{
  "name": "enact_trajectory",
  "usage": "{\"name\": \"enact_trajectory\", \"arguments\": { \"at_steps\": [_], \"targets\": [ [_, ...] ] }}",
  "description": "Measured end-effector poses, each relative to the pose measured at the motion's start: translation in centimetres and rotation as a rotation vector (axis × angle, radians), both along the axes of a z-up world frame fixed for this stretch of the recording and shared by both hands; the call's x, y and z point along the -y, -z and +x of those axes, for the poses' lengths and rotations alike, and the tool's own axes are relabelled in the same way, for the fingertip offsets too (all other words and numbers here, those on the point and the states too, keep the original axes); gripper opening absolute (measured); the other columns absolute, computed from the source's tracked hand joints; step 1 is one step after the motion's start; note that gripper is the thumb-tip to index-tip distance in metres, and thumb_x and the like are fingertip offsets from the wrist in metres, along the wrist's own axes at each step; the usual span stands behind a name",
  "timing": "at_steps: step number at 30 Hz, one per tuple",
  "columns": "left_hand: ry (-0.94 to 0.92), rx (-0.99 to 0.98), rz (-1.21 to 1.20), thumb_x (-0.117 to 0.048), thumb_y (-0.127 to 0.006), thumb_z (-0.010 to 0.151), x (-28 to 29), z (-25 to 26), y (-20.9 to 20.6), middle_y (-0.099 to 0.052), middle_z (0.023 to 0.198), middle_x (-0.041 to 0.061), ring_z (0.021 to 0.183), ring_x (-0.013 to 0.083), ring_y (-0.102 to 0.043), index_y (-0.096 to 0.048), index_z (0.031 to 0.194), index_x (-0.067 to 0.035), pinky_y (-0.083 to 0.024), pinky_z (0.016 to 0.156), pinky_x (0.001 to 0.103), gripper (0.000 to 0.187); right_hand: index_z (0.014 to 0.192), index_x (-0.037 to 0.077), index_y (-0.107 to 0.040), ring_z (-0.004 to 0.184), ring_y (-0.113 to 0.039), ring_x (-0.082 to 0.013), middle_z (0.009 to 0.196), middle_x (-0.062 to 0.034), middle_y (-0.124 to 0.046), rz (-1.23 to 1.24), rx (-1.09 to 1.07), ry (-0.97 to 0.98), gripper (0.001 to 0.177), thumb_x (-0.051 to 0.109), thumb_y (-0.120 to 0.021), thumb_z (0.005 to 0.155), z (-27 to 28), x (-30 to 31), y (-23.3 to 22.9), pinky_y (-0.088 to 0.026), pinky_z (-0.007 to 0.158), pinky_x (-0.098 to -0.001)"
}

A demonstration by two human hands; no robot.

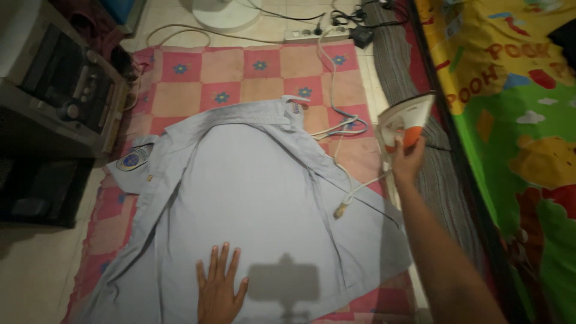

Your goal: Ironing a light blue button-down shirt on a mat placed on the floor.

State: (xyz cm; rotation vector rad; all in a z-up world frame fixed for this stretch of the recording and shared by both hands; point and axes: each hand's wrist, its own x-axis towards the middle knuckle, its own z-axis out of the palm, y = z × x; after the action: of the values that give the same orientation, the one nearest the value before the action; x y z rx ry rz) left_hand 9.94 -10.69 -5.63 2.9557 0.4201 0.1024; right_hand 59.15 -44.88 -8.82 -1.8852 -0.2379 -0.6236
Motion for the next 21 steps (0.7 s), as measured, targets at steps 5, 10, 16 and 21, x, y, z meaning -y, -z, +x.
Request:
{"name": "enact_trajectory", "arguments": {
  "at_steps": [5, 10, 16, 21],
  "targets": [
    [-0.022, 0.19, -0.026, -0.034, -0.067, 0.08, -6.1, 0.5, -2.2, -0.037, 0.157, 0.016, 0.148, 0.0365, -0.027, -0.047, 0.144, -0.015, -0.017, 0.114, 0.066, 0.07, 0.148, 0.001, -0.039, 0.125, -0.053, -0.028, 0.137, -0.0141, -0.05, 0.045, 0.079, 0.056, 0.066, 0.013, -0.084, 0.102, -3.3, 1.8, 3.0, -0.045, 0.113, -0.0408],
    [-0.15, 0.404, 0.001, -0.02, -0.07, 0.078, -15.1, 6.7, -5.6, -0.054, 0.14, 0.019, 0.136, 0.0383, -0.045, -0.058, 0.13, -0.007, -0.032, 0.112, 0.059, 0.055, 0.132, -0.001, -0.049, 0.105, -0.053, -0.0293, 0.121, -0.0166, -0.052, -0.293, 0.127, -0.044, 0.053, 0.023, -0.085, 0.102, -8.3, -3.0, -1.1, -0.045, 0.096, -0.039],
    [-0.221, 0.506, -0.076, -0.019, -0.069, 0.09, -24.3, 18.6, -4.8, -0.052, 0.145, 0.02, 0.138, 0.0391, -0.047, -0.057, 0.137, -0.007, -0.036, 0.114, 0.056, 0.05, 0.12, 0.002, -0.061, 0.105, -0.058, -0.036, 0.111, -0.018, -0.061, -0.502, 0.132, -0.329, 0.036, 0.021, -0.075, 0.092, -4.9, -17.9, -4.1, -0.045, 0.093, -0.0466],
    [-0.132, 0.193, 0.014, -0.025, -0.081, 0.071, -27.9, 26.3, -5.3, -0.047, 0.151, 0.019, 0.139, 0.0447, -0.04, -0.036, 0.155, -0.01, -0.026, 0.111, 0.073, 0.097, 0.149, 0.016, -0.048, 0.096, -0.064, -0.036, 0.149, -0.0172, -0.05, -0.554, -0.178, -0.581, 0.064, 0.015, -0.07, 0.088, -2.2, -30.1, -10.1, -0.054, 0.083, -0.0455]
  ]
}}
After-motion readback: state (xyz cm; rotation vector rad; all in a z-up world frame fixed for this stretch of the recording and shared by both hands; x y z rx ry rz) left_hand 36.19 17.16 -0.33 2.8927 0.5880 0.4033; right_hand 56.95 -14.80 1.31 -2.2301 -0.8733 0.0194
